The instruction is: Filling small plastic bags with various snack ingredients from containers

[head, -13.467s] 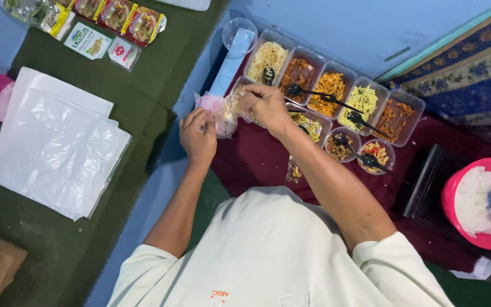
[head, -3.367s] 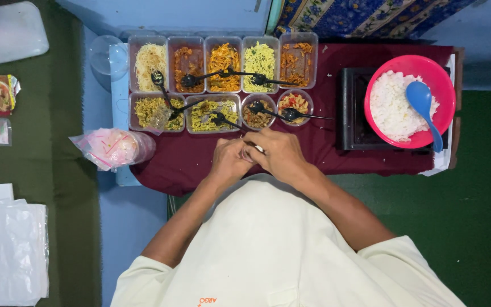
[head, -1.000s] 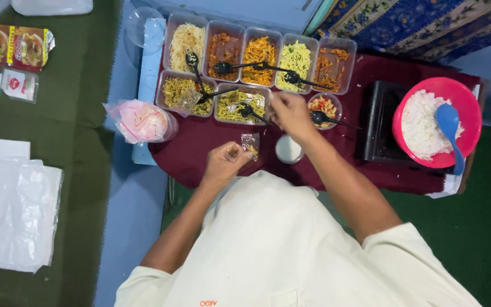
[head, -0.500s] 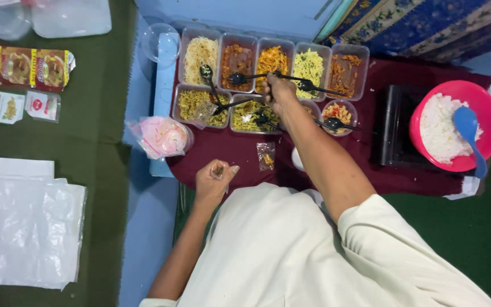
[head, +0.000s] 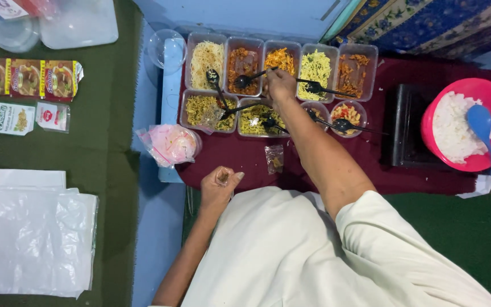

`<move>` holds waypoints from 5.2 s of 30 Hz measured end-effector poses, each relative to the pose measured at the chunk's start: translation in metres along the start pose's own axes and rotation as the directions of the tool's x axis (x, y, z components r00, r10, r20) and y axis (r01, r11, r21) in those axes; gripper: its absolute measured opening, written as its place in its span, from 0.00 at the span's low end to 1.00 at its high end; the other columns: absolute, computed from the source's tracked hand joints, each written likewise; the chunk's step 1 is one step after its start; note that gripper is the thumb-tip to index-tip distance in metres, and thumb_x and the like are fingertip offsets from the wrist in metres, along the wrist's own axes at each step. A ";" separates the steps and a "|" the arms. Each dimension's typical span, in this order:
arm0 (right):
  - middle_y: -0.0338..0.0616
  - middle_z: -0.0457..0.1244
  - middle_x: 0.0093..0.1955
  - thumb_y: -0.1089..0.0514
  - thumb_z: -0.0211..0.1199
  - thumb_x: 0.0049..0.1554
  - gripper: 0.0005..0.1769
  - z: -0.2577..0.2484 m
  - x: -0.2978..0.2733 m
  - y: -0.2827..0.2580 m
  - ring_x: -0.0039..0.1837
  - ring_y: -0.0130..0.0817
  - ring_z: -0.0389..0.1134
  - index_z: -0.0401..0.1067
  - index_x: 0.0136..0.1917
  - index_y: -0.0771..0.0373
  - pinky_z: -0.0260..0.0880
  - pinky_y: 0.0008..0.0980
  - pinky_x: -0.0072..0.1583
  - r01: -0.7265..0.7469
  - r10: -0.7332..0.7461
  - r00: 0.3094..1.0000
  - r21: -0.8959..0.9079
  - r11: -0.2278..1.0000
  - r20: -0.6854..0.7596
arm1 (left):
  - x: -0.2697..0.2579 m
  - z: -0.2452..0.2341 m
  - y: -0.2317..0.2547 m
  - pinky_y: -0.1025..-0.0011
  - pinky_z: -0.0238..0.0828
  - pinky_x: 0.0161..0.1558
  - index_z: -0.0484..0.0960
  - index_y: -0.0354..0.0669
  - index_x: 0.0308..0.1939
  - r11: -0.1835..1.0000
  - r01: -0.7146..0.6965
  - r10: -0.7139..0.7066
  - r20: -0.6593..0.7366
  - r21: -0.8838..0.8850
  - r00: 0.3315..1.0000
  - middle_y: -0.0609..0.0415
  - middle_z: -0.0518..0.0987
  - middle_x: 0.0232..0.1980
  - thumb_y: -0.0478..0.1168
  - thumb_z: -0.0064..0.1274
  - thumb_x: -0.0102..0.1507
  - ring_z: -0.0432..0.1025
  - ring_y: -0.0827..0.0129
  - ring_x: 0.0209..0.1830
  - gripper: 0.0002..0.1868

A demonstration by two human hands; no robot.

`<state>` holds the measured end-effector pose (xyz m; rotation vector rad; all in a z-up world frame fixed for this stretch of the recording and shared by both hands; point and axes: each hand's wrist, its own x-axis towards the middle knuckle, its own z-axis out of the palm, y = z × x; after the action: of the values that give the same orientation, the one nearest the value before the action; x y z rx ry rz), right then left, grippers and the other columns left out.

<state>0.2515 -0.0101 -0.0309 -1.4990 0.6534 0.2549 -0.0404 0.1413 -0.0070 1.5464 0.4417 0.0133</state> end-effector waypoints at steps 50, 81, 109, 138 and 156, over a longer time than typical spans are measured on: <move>0.42 0.72 0.42 0.60 0.63 0.63 0.06 0.020 0.018 -0.040 0.44 0.31 0.72 0.79 0.50 0.52 0.74 0.34 0.48 0.600 -0.626 0.780 -0.290 0.746 0.003 | 0.058 0.033 0.066 0.69 0.71 0.32 0.82 0.53 0.27 0.916 -0.303 0.285 0.103 0.264 0.953 0.57 0.79 0.22 0.43 0.72 0.54 0.73 0.60 0.28 0.11; 0.38 0.70 0.33 0.60 0.65 0.60 0.06 0.028 0.062 -0.007 0.38 0.28 0.71 0.80 0.47 0.49 0.73 0.30 0.41 0.607 -0.617 0.786 -0.245 0.756 0.043 | 0.049 0.031 0.044 0.67 0.71 0.30 0.83 0.50 0.26 0.946 -0.206 0.197 0.060 0.250 0.979 0.52 0.78 0.21 0.41 0.72 0.52 0.75 0.56 0.27 0.10; 0.46 0.68 0.33 0.66 0.64 0.58 0.05 0.038 0.060 -0.008 0.27 0.30 0.70 0.78 0.48 0.62 0.72 0.23 0.29 0.316 -0.320 0.947 0.126 0.940 0.009 | 0.055 0.034 0.039 0.67 0.68 0.30 0.83 0.48 0.26 0.950 -0.170 0.175 0.002 0.263 0.985 0.50 0.78 0.19 0.42 0.73 0.52 0.71 0.56 0.23 0.11; 0.43 0.71 0.43 0.56 0.67 0.60 0.13 -0.060 0.031 -0.027 0.32 0.22 0.71 0.75 0.56 0.62 0.64 0.17 0.26 0.124 -0.123 0.992 0.158 0.980 -0.012 | 0.091 0.037 0.039 0.75 0.59 0.23 0.81 0.44 0.24 0.973 -0.093 0.108 -0.060 0.209 0.992 0.56 0.74 0.16 0.35 0.69 0.55 0.63 0.76 0.19 0.10; 0.43 0.69 0.44 0.57 0.67 0.62 0.11 -0.134 -0.140 -0.111 0.30 0.17 0.65 0.72 0.56 0.61 0.63 0.13 0.27 0.185 -0.216 0.957 0.167 0.968 0.192 | 0.122 0.063 0.042 0.72 0.66 0.26 0.81 0.50 0.26 0.951 -0.222 0.243 -0.074 0.213 0.967 0.59 0.75 0.18 0.37 0.67 0.54 0.67 0.75 0.20 0.07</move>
<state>0.1660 -0.1168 0.1462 -1.3627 0.3408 0.1995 0.1010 0.1175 -0.0013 1.7992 0.3444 0.2363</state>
